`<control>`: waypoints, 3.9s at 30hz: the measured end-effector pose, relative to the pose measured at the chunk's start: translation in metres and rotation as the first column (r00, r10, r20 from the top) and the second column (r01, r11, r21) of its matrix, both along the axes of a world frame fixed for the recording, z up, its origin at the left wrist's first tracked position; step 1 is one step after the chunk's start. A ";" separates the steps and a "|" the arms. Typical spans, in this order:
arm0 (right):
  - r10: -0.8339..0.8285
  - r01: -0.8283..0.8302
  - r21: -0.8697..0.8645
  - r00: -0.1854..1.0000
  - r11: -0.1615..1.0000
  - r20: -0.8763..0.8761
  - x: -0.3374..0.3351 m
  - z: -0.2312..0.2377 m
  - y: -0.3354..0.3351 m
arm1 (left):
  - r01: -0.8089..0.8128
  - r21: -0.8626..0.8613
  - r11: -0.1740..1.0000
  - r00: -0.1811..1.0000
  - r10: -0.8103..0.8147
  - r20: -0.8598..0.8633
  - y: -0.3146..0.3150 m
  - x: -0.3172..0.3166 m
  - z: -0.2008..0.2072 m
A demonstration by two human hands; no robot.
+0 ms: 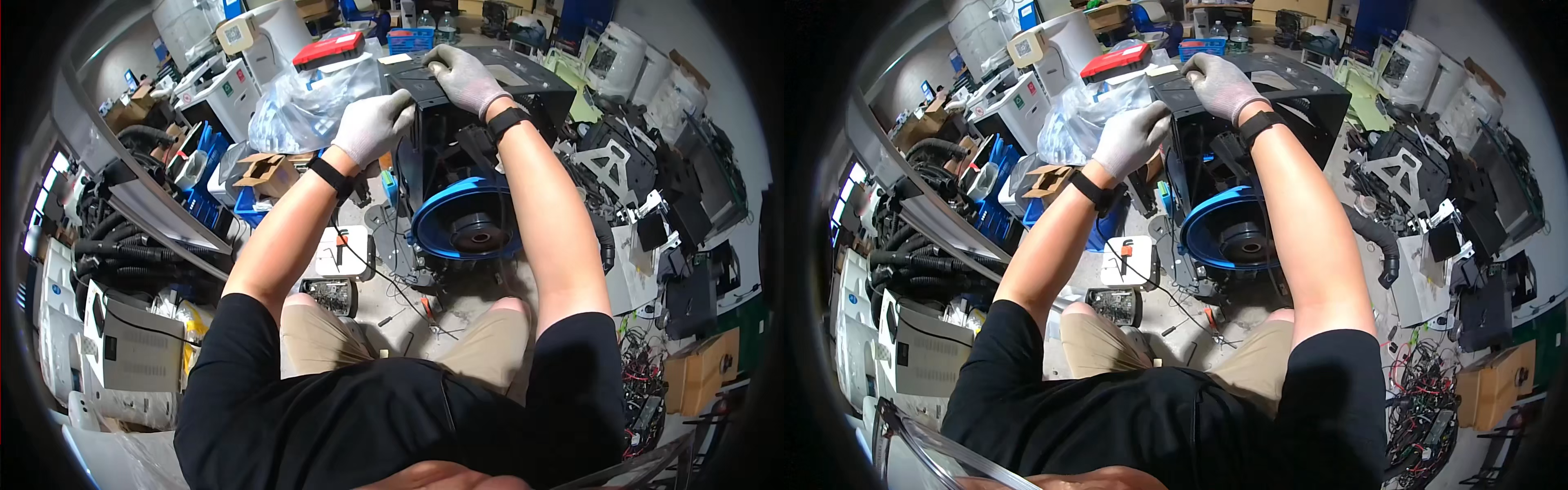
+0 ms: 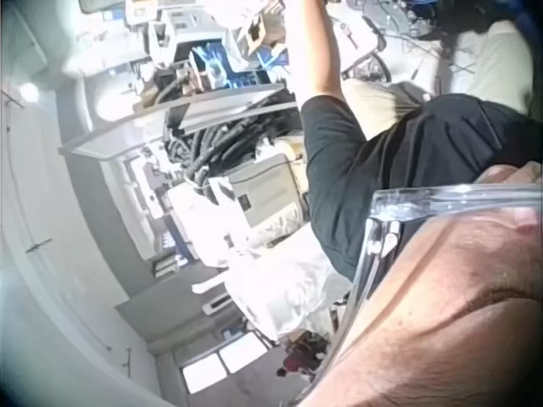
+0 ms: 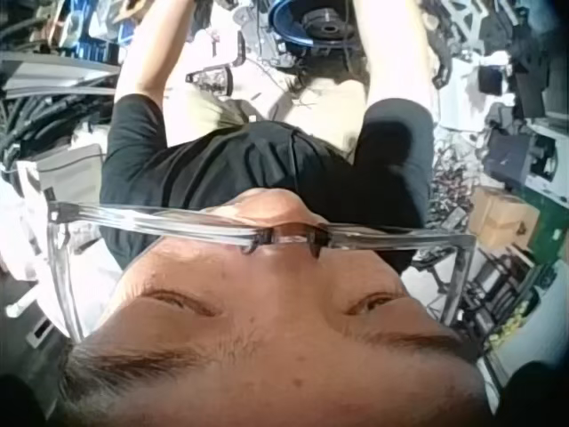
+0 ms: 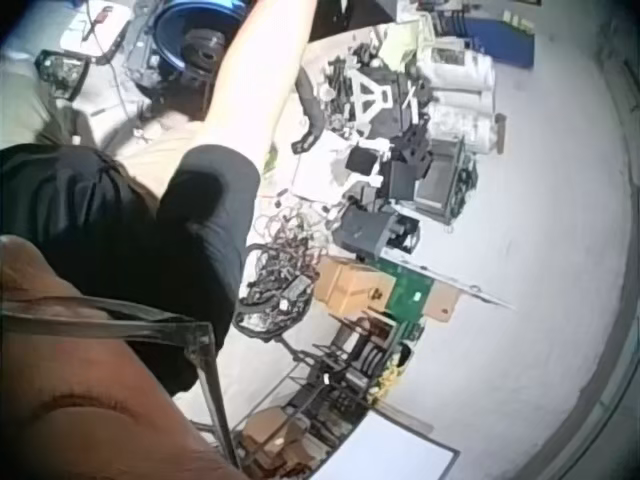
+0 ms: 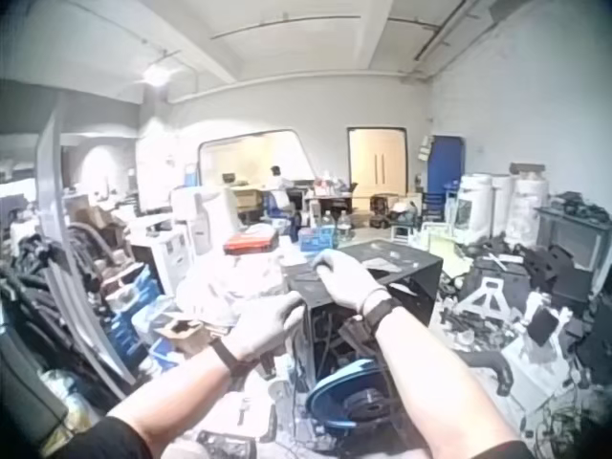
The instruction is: The recorder is disassembling and working on the internals of a large electronic device, possibly a specialized computer or robot component.
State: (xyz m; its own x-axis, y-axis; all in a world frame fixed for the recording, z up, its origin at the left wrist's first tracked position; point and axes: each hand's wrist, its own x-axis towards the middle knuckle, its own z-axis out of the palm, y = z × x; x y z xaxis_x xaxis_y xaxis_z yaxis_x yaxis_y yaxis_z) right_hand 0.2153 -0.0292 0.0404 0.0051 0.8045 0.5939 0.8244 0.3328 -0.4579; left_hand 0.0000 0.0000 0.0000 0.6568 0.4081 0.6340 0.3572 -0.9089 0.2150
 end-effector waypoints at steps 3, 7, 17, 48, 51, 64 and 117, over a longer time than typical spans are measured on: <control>-0.011 0.011 0.007 1.000 1.000 0.017 -0.002 0.002 -0.002 | -0.129 -0.062 0.990 0.988 0.123 -0.089 -0.008 0.001 0.007; -0.008 0.007 -0.009 0.999 1.000 -0.031 -0.002 0.002 -0.002 | -0.014 -0.057 0.998 0.998 0.017 0.059 -0.013 -0.002 0.007; -0.017 0.017 -0.017 1.000 1.000 -0.019 0.001 0.000 0.003 | 0.046 -0.022 0.999 0.999 -0.045 0.014 -0.004 -0.004 -0.002; 0.002 -0.002 0.009 1.000 1.000 -0.001 0.002 -0.002 0.004 | 0.059 -0.226 0.972 0.987 -0.023 0.159 0.001 0.005 -0.012; -0.004 0.003 0.029 0.999 1.000 0.041 0.002 -0.002 0.004 | 0.006 -0.292 0.956 0.991 0.033 0.128 0.000 0.005 -0.010; -0.005 0.005 0.005 1.000 1.000 0.022 0.003 -0.002 0.003 | 0.078 -0.255 0.964 0.983 -0.032 0.181 0.006 0.007 -0.018; 0.016 -0.019 0.032 0.996 0.999 0.087 0.009 -0.005 0.010 | 0.146 -0.513 0.846 0.947 0.030 0.319 -0.002 0.015 -0.017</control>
State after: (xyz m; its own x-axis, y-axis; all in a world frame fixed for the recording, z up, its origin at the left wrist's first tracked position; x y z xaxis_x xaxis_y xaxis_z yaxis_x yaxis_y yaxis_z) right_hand 0.2240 -0.0188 0.0349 -0.0615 0.7840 0.6178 0.8545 0.3612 -0.3733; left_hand 0.0149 -0.0016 -0.0171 0.5013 0.7026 0.5051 0.1444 -0.6434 0.7518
